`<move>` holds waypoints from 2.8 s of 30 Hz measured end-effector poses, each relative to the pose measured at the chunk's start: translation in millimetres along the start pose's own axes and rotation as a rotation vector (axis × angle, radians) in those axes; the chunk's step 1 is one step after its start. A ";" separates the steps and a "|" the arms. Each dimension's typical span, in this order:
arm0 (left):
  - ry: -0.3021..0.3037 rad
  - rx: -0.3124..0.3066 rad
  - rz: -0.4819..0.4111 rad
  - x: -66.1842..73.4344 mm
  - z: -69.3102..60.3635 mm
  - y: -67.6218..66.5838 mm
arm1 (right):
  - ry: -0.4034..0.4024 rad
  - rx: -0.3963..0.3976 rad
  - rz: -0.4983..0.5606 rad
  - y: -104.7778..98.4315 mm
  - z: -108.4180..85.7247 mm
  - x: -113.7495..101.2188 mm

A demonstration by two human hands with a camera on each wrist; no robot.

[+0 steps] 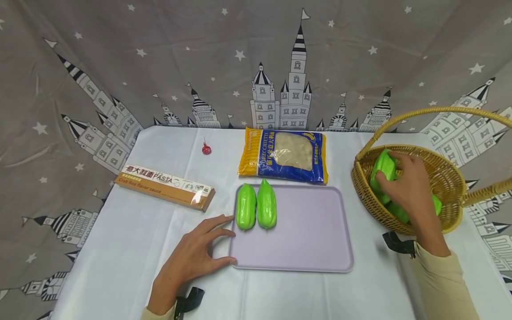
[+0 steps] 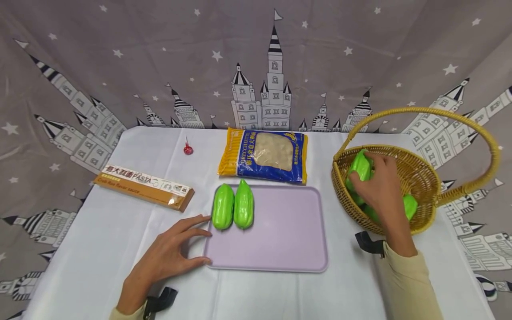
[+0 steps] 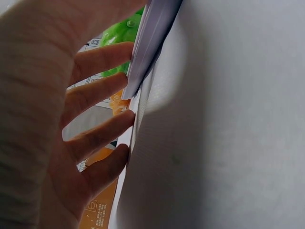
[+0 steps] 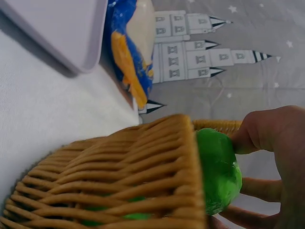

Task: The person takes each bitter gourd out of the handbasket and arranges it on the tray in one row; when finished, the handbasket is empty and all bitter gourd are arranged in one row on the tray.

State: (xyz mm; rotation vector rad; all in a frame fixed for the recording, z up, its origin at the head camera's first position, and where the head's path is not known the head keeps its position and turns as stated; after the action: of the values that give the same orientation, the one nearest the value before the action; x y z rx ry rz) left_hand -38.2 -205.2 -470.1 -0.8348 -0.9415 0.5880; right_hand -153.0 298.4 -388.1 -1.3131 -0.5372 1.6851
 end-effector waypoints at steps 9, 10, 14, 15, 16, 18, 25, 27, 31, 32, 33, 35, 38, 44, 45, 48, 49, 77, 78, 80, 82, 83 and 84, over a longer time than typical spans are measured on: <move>0.019 0.007 -0.005 -0.8 -1.0 0.9 | -0.011 0.073 0.047 -8.3 -15.7 -11.0; 0.019 0.005 -0.003 -0.7 -1.0 0.8 | -0.003 0.079 0.047 -8.9 -17.7 -11.9; 0.014 -0.002 0.006 -0.4 -0.9 0.6 | 0.007 0.104 0.047 -11.5 -25.6 -16.4; 0.015 -0.001 0.006 -0.4 -0.7 0.7 | 0.005 0.108 0.051 -12.1 -27.7 -17.8; 0.017 0.002 0.005 -0.6 -0.5 0.7 | 0.002 0.113 0.056 -12.5 -29.7 -19.2; 0.023 0.008 0.001 -0.9 0.3 0.8 | -0.009 0.125 0.083 -12.7 -33.3 -22.9; 0.020 0.012 -0.007 -2.2 -0.1 0.8 | -0.059 0.092 0.146 1.2 -45.6 -41.0; 0.020 0.010 -0.005 -2.3 -0.8 0.8 | -0.107 0.084 0.142 9.6 -48.6 -46.6; 0.026 0.013 -0.002 -2.3 -1.6 0.9 | -0.195 0.050 0.166 28.7 -54.4 -58.5; 0.028 0.014 -0.003 -2.2 -1.7 0.9 | -0.211 0.036 0.174 33.3 -55.9 -61.6; 0.028 0.015 -0.004 -2.1 -1.7 1.0 | -0.225 0.023 0.187 37.5 -57.7 -65.0; 0.026 0.014 -0.005 -2.1 -1.7 1.1 | -0.249 -0.002 0.206 45.9 -60.3 -71.5; 0.024 0.010 -0.007 -1.8 -1.9 1.2 | -0.272 -0.035 0.224 58.0 -63.8 -80.1; 0.029 0.007 -0.007 -1.0 -0.9 0.5 | -0.286 -0.114 0.220 79.2 -72.6 -94.9; 0.029 0.007 -0.005 -0.9 -0.6 0.2 | -0.289 -0.131 0.216 82.5 -74.2 -96.9; 0.026 0.004 -0.004 -0.9 0.0 -0.4 | -0.290 -0.179 0.210 90.8 -79.0 -102.6; 0.023 0.002 -0.004 -0.9 -0.2 -0.5 | -0.291 -0.193 0.208 93.4 -80.3 -104.4; 0.007 -0.001 -0.015 -0.9 -0.9 1.3 | -0.280 -0.339 0.178 127.0 -97.6 -137.9; 0.009 0.001 -0.015 -1.2 -0.8 1.3 | -0.277 -0.344 0.178 127.1 -97.7 -138.4; 0.016 0.005 -0.014 -1.5 -0.5 1.1 | -0.272 -0.353 0.179 126.8 -97.6 -139.4; 0.022 0.010 -0.013 -1.9 -0.3 1.0 | -0.266 -0.359 0.177 126.7 -97.7 -139.7; 0.025 0.011 -0.012 -2.1 -0.2 1.0 | -0.263 -0.360 0.174 126.5 -97.8 -139.6; 0.027 0.012 -0.011 -2.2 -0.1 1.0 | -0.259 -0.363 0.171 126.3 -97.8 -139.6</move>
State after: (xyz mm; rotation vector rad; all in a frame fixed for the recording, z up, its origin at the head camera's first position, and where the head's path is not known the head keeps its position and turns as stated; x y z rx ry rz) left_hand -39.2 -206.3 -472.0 -0.8241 -0.9170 0.5711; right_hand -107.9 99.3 -445.9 -1.4331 -0.9406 1.9803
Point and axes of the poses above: each hand's wrist, its own z-axis towards the middle knuckle, its own y-axis out of the palm, x = y × z, the point moved 3 cm from there along z, towards the middle knuckle, and after that the axes turned 11 degrees about x, right-handed, at the moved point
